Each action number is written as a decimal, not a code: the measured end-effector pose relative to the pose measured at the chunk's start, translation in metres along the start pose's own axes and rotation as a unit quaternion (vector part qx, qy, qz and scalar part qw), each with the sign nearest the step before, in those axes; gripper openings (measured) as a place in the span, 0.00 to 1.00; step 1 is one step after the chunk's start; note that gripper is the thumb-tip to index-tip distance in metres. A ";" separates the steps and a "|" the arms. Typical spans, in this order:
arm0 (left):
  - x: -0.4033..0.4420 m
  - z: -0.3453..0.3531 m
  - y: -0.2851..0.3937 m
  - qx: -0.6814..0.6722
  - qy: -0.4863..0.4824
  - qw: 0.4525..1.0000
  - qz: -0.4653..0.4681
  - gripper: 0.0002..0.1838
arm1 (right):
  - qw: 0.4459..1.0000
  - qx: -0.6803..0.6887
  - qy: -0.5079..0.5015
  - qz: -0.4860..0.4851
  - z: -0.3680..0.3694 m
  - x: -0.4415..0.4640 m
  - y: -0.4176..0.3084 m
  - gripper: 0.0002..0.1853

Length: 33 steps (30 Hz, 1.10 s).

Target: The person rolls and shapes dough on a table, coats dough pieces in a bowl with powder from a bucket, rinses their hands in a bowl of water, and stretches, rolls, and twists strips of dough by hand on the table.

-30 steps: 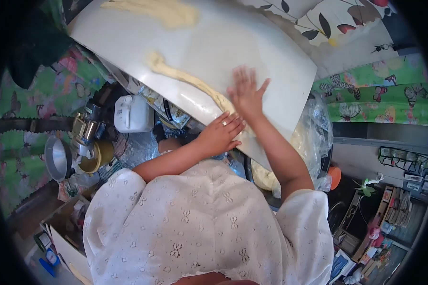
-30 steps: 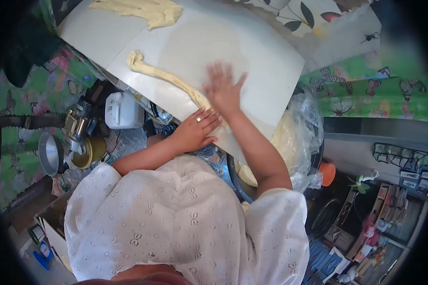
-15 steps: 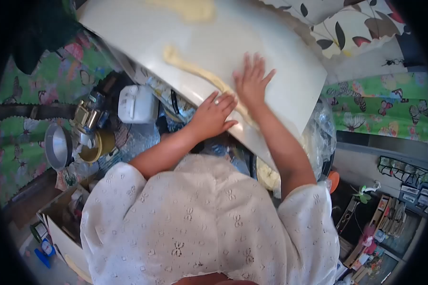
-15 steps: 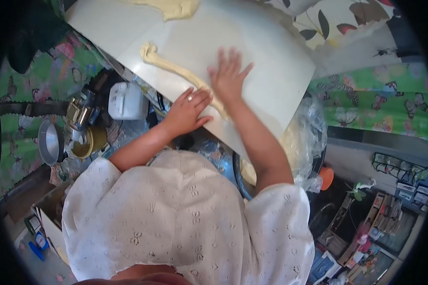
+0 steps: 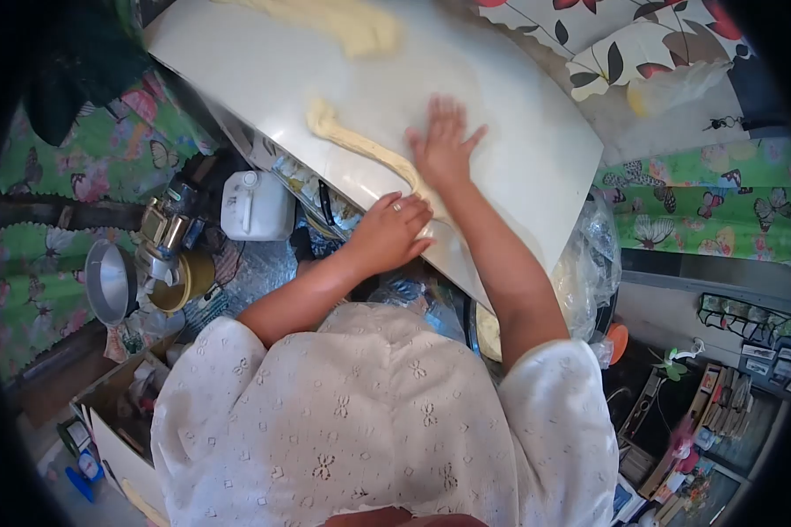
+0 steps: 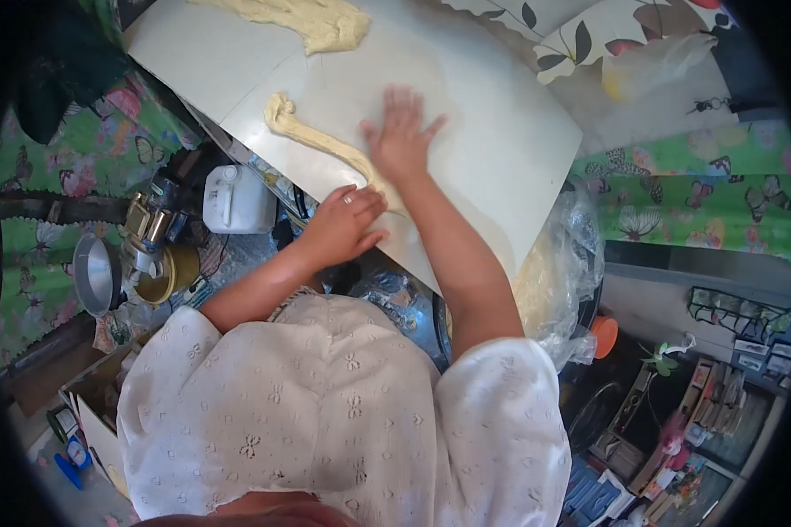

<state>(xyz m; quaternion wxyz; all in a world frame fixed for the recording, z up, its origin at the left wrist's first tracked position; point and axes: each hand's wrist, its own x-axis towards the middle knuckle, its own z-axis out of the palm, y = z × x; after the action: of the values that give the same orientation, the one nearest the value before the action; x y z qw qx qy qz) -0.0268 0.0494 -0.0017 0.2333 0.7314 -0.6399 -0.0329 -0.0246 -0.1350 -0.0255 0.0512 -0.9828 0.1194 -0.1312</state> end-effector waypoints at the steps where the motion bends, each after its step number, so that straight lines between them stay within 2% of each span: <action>1: 0.004 -0.006 -0.003 -0.030 0.025 0.999 -0.019 0.27 | 0.995 -0.044 0.058 0.072 0.009 0.013 0.014 0.35; 2: 0.008 -0.011 -0.008 -0.057 0.051 0.996 -0.037 0.27 | 0.979 -0.087 0.118 0.143 0.007 0.025 0.017 0.35; 3: 0.012 -0.012 -0.015 -0.053 0.052 0.997 -0.036 0.27 | 0.978 -0.085 0.122 0.143 0.008 0.026 0.012 0.35; 5: 0.017 -0.011 -0.030 0.036 0.089 0.995 -0.030 0.26 | 0.986 0.019 0.125 0.112 0.009 0.030 -0.002 0.35; 8: 0.006 -0.005 -0.041 0.026 0.059 0.998 -0.016 0.25 | 0.989 -0.043 0.094 0.108 0.012 0.029 -0.001 0.35; 10: 0.001 -0.003 -0.035 0.013 0.053 0.998 -0.033 0.24 | 0.990 -0.084 0.081 0.077 0.010 0.035 0.002 0.36; 12: 0.000 -0.005 -0.034 0.019 0.060 0.996 -0.055 0.23 | 0.992 -0.019 0.104 0.071 0.010 0.044 -0.016 0.35; 13: -0.003 -0.005 -0.032 0.002 0.073 0.995 -0.061 0.22 | 0.998 -0.029 0.047 -0.013 0.009 0.030 -0.027 0.34; 14: -0.002 -0.005 -0.034 0.005 0.076 0.995 -0.067 0.22 | 0.998 -0.027 0.047 -0.020 0.012 0.042 -0.022 0.34; 16: -0.008 -0.006 -0.028 0.011 0.083 0.995 -0.061 0.21 | 0.986 -0.075 0.112 0.096 0.021 0.057 0.000 0.33; 18: -0.010 -0.011 -0.031 0.014 0.078 0.995 -0.057 0.21 | 0.980 -0.123 0.125 0.096 0.013 0.068 -0.006 0.34; 20: -0.011 -0.014 -0.040 -0.049 0.040 0.996 -0.060 0.21 | 0.984 -0.169 0.027 0.045 0.010 0.066 -0.034 0.33; 21: -0.009 -0.018 -0.042 -0.121 0.054 0.987 -0.094 0.22 | 0.995 -0.002 0.024 -0.102 0.013 0.049 -0.034 0.33; 22: -0.003 -0.021 -0.043 -0.122 0.058 0.986 -0.096 0.22 | 0.994 -0.005 0.022 -0.106 0.016 0.059 -0.026 0.33; 24: 0.009 -0.038 -0.046 0.053 0.163 0.981 -0.089 0.23 | 0.988 -0.067 0.122 0.074 0.022 0.082 -0.015 0.33; 25: 0.007 -0.031 -0.057 0.056 0.106 0.987 -0.110 0.25 | 0.984 -0.135 0.105 0.053 0.022 0.088 -0.013 0.33; 26: 0.004 -0.030 -0.065 0.061 0.111 0.986 -0.112 0.25 | 0.984 -0.134 0.109 0.048 0.018 0.087 -0.025 0.33; 28: -0.006 -0.029 -0.072 0.025 0.059 0.993 -0.096 0.26 | 0.998 0.023 0.000 -0.060 0.012 0.069 -0.054 0.32; 29: -0.012 -0.028 -0.071 0.021 0.058 0.993 -0.102 0.25 | 0.999 -0.003 0.046 -0.007 0.024 0.075 -0.050 0.31; 30: -0.015 -0.027 -0.069 0.015 0.049 0.993 -0.107 0.25 | 0.999 0.002 0.036 -0.004 0.025 0.084 -0.043 0.31; 32: -0.018 -0.030 -0.069 0.029 0.078 0.993 -0.087 0.26 | 0.983 -0.145 0.110 0.035 0.022 0.102 -0.033 0.32; 33: -0.019 -0.029 -0.071 0.046 0.048 0.994 -0.088 0.26 | 0.987 -0.106 0.098 0.065 0.023 0.102 -0.043 0.33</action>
<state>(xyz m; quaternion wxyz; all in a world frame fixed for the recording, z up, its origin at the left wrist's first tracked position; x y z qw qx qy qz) 0.0455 0.0811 -0.0074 0.2266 0.7954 -0.5620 0.0112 0.0865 -0.1172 -0.0169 -0.0571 -0.9553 0.2007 -0.2094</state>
